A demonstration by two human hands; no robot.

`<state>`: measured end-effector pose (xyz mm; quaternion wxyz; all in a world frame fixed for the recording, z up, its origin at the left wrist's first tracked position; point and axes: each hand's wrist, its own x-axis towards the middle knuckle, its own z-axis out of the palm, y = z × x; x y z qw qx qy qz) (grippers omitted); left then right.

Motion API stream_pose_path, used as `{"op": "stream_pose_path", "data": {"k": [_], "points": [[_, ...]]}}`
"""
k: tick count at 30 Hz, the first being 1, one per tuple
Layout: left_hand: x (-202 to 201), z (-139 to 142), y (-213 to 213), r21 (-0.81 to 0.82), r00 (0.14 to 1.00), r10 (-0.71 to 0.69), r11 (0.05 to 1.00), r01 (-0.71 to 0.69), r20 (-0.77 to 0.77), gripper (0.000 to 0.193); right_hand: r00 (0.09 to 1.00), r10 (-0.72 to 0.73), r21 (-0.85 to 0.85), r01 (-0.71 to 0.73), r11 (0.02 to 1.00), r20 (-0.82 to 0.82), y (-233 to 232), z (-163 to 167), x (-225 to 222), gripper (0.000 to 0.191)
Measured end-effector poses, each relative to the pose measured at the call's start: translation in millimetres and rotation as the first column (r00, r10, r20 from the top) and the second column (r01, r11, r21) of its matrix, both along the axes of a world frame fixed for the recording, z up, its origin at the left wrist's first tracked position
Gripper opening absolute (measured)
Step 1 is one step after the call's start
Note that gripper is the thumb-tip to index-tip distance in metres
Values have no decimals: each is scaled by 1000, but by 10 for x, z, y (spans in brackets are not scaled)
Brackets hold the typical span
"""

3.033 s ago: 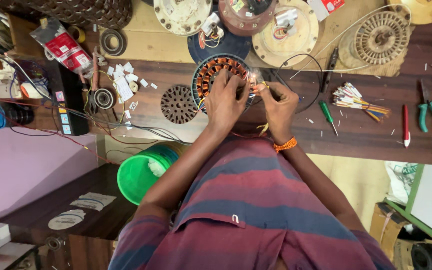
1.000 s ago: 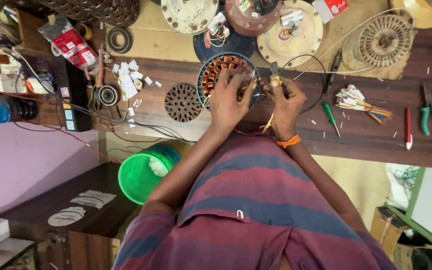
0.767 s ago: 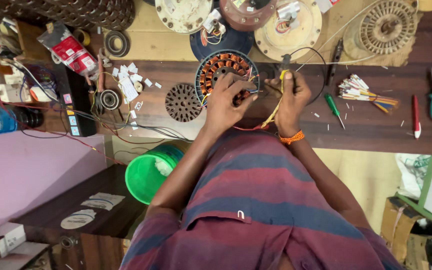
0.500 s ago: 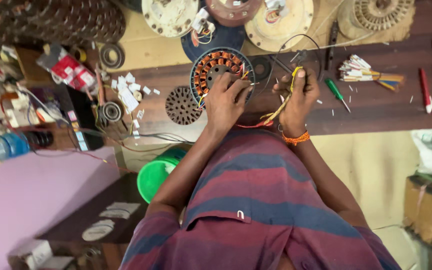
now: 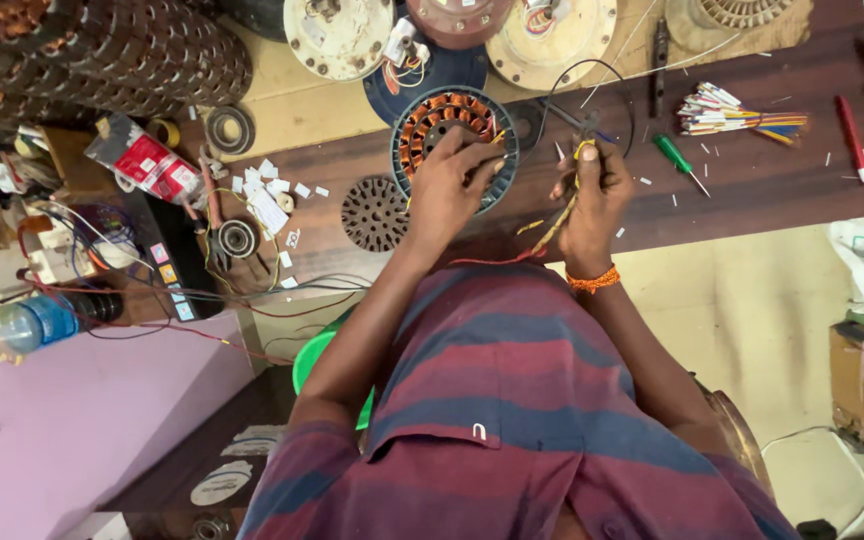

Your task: The person works on a fan motor stator at a cluttered workbench, holding the wound stator and using a lighter to burn insulation off the wire leads, then twisting and arranging the colored lead wires by hand. At the end the person stands up and walks away from the bench.

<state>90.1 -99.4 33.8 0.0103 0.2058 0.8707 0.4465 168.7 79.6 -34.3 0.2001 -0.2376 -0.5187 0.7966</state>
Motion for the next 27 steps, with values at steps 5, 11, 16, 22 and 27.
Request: {"op": "stream_pose_path", "data": {"k": [5,11,16,22,27], "points": [[76,54,139,-49,986,164,985,-163,30,13,1000,12,-15,-12,1000,-6,-91,113,43,21],[243,-106,286,-118,944,139,976,-182,-300,21,999,-19,-50,18,999,-32,-51,-60,127,20],[342,-175,304,-126,928,87,982,-142,-363,20,1000,5,-103,-7,995,-17,-30,-131,176,15],[372,-183,305,-161,916,40,980,-113,-399,24,999,25,-121,-21,992,35,4,-107,216,14],[336,-49,230,-171,929,-81,985,20,-361,24,1000,25,-93,-24,995,10,-15,-54,187,16]]}}
